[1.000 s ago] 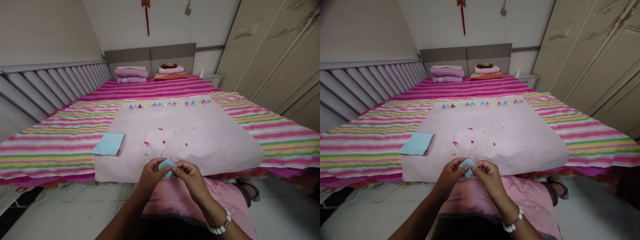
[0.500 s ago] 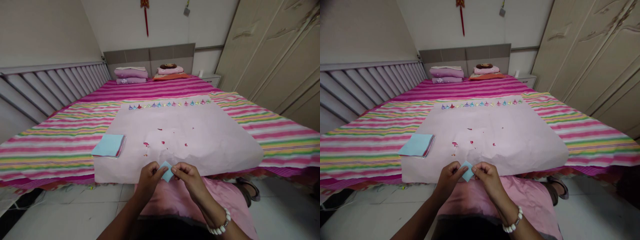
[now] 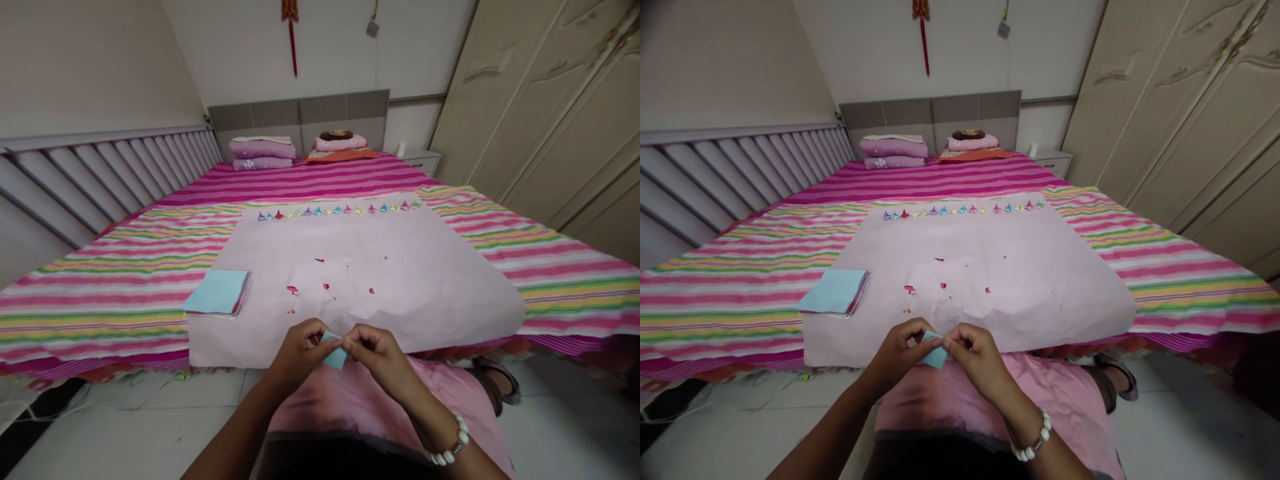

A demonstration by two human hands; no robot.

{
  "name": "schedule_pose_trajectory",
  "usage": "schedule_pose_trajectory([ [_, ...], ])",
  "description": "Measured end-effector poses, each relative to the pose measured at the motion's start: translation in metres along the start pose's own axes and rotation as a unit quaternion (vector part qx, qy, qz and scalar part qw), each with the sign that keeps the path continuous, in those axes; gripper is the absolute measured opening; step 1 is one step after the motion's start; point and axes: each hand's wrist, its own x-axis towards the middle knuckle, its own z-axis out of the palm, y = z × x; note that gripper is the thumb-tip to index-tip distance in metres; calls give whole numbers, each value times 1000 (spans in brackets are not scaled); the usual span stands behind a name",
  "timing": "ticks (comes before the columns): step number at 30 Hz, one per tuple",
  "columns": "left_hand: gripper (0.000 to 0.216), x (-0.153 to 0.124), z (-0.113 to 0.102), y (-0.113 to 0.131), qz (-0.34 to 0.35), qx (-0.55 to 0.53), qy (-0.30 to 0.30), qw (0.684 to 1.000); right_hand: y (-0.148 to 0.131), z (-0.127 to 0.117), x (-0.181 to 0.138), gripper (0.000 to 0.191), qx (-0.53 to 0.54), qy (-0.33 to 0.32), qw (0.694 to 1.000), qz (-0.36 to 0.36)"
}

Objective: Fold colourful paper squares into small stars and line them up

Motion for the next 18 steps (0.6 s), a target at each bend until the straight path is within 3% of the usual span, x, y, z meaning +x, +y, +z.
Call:
schedule_pose_trajectory([
  [7,40,0,8,0,-46,-111,-22,993,-4,0,0,29,46,-6,999,15],
  [12,40,1,9,0,-62,-111,15,992,-4,-3,4,26,67,9,997,32],
  [18,30,0,6,4,-100,-115,-76,985,-9,-13,8,23,81,32,996,28],
])
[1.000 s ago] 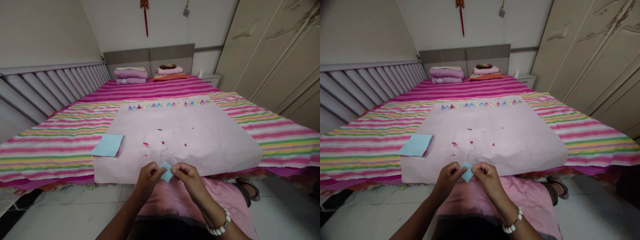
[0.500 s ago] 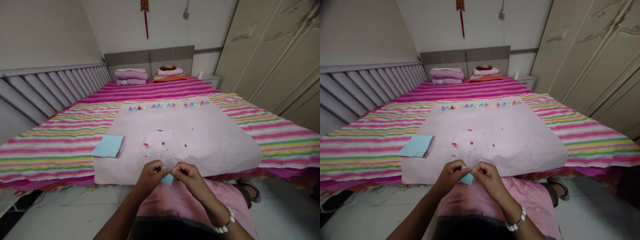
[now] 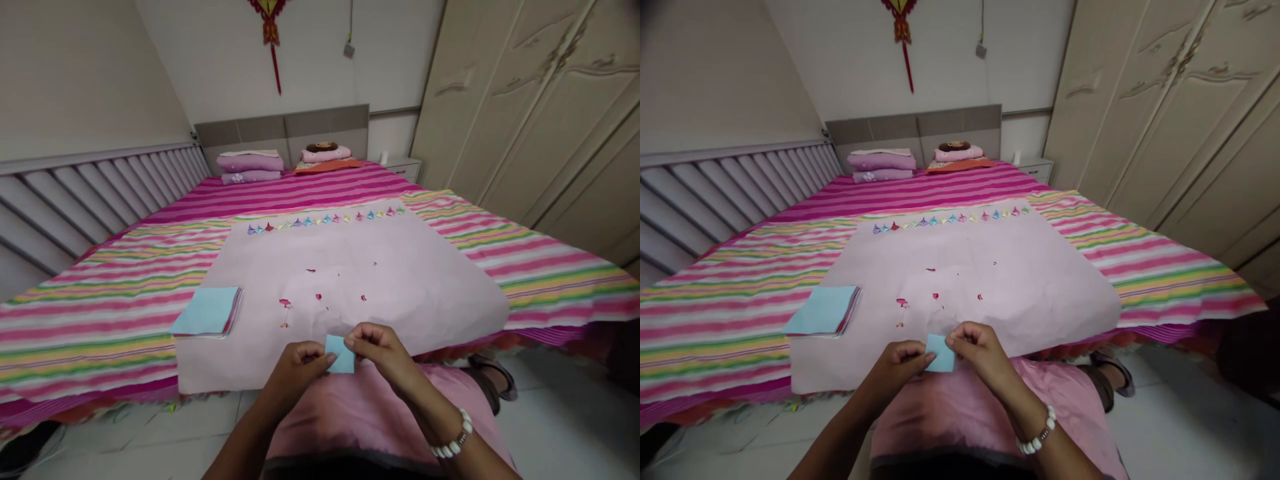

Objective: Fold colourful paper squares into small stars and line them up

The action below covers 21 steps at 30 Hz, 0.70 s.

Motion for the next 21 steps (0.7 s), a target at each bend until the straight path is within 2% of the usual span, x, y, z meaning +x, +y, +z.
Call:
schedule_pose_trajectory([
  [3,41,1,1,2,9,30,8,999,-7,-3,0,24,-3,9,1000,-15],
  [8,26,0,7,5,35,68,6,997,-14,-4,-2,28,-38,-23,999,-28],
  [13,31,-3,10,6,18,27,-31,999,-14,-4,-4,27,-32,-24,999,-27],
  [16,31,-5,11,5,30,29,19,999,-13,-3,-5,20,-16,-10,999,-42],
  [17,32,-5,11,4,36,31,45,998,-12,-3,-5,21,-16,7,998,-63],
  [19,33,-6,13,4,49,29,86,995,-10,-2,-7,36,-33,50,990,-126],
  [21,33,-6,16,4,62,12,110,992,-7,-1,-9,36,-59,73,978,-189],
])
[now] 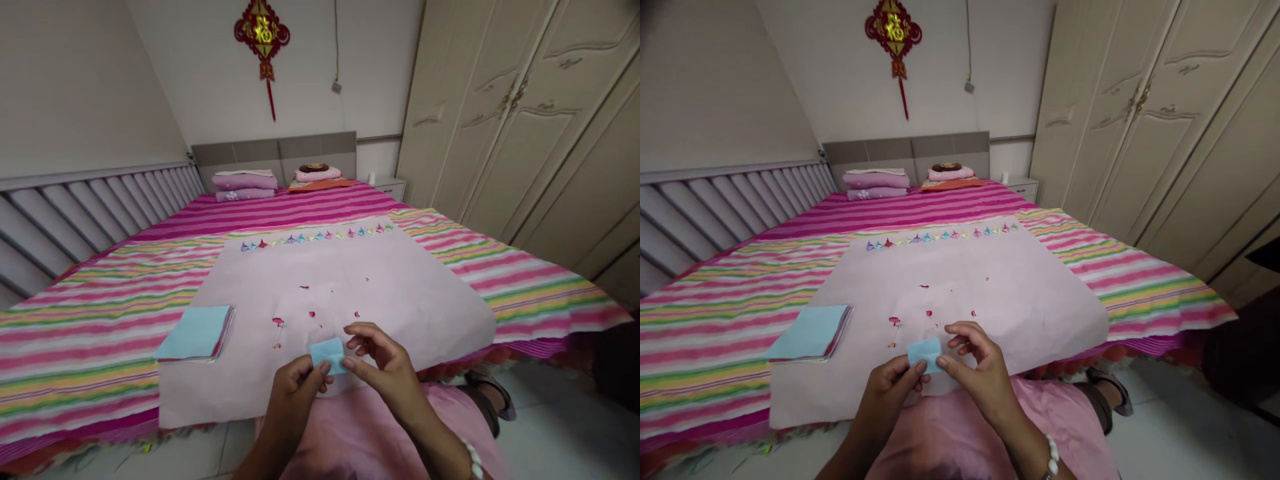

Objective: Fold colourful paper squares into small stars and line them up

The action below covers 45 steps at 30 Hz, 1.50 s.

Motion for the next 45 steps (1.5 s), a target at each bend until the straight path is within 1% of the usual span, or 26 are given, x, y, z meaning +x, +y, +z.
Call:
schedule_pose_trajectory([
  [2,31,-1,3,1,10,-27,19,999,1,2,-4,24,-7,-4,999,-38],
  [3,30,-2,5,1,15,-39,24,999,2,3,-5,21,-3,-9,999,-44],
  [6,27,-3,10,1,32,-60,26,997,4,7,-9,21,28,-12,999,-21],
  [9,22,-3,12,-2,56,-64,22,996,4,10,-11,21,49,2,999,-7],
  [12,19,-2,12,-5,88,-53,36,994,3,13,-13,19,33,18,999,-38],
  [15,18,-2,12,-6,98,-63,42,992,2,16,-14,18,16,31,998,-57],
  [19,16,-3,14,-9,71,-107,26,991,2,17,-15,18,63,31,998,7],
  [21,19,-3,15,-12,52,-135,24,989,2,17,-15,20,85,27,995,35],
  [22,26,-4,15,-14,45,-142,30,988,2,17,-15,20,90,22,995,46],
  [25,56,-6,15,-18,34,-129,59,989,2,16,-15,21,102,1,991,84],
  [26,61,-7,15,-18,34,-116,64,991,2,16,-14,21,108,-3,989,97],
  [27,62,-8,15,-19,38,-104,65,992,2,16,-14,21,114,-6,988,109],
  [28,58,-9,14,-19,46,-93,65,992,3,16,-14,21,118,-9,986,119],
  [31,37,-11,11,-19,65,-77,68,993,5,16,-14,23,117,-18,983,142],
  [33,30,-13,9,-19,62,-84,64,992,6,16,-13,24,114,-28,982,150],
  [41,31,-17,6,-13,29,-101,44,994,1,16,-11,28,122,-68,975,175],
  [45,30,-14,1,-11,6,-133,8,991,0,15,-10,27,132,-68,973,178],
])
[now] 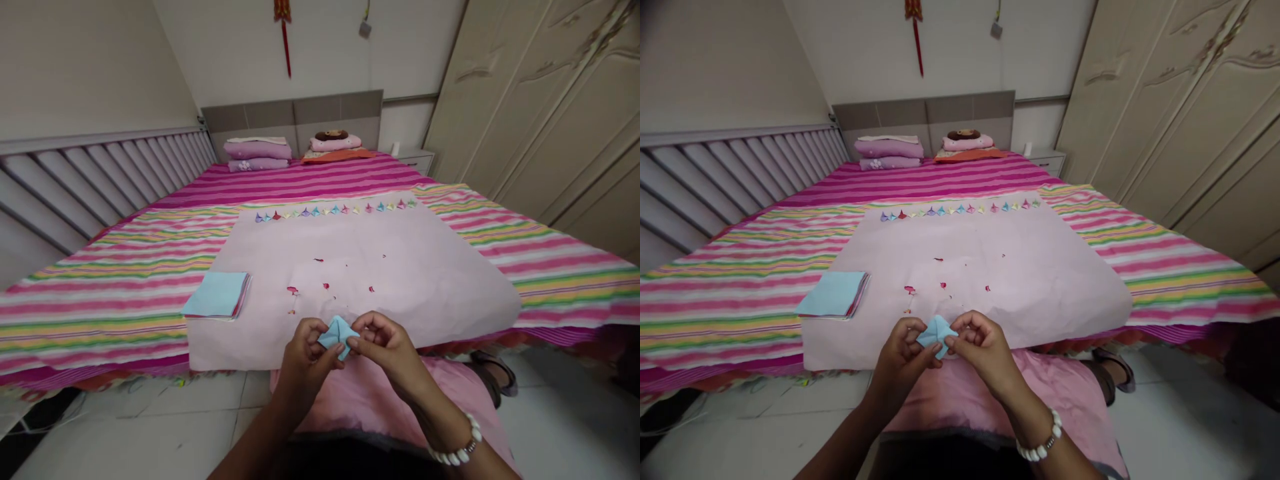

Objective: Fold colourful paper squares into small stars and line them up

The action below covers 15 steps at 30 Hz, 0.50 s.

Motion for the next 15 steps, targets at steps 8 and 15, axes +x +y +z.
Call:
schedule_pose_trajectory([
  [8,19,1,-8,12,-40,16,-54,998,-4,0,1,31,8,-19,1000,16],
  [15,18,0,-7,15,-27,14,-83,996,-9,3,-1,27,-5,-23,1000,14],
])
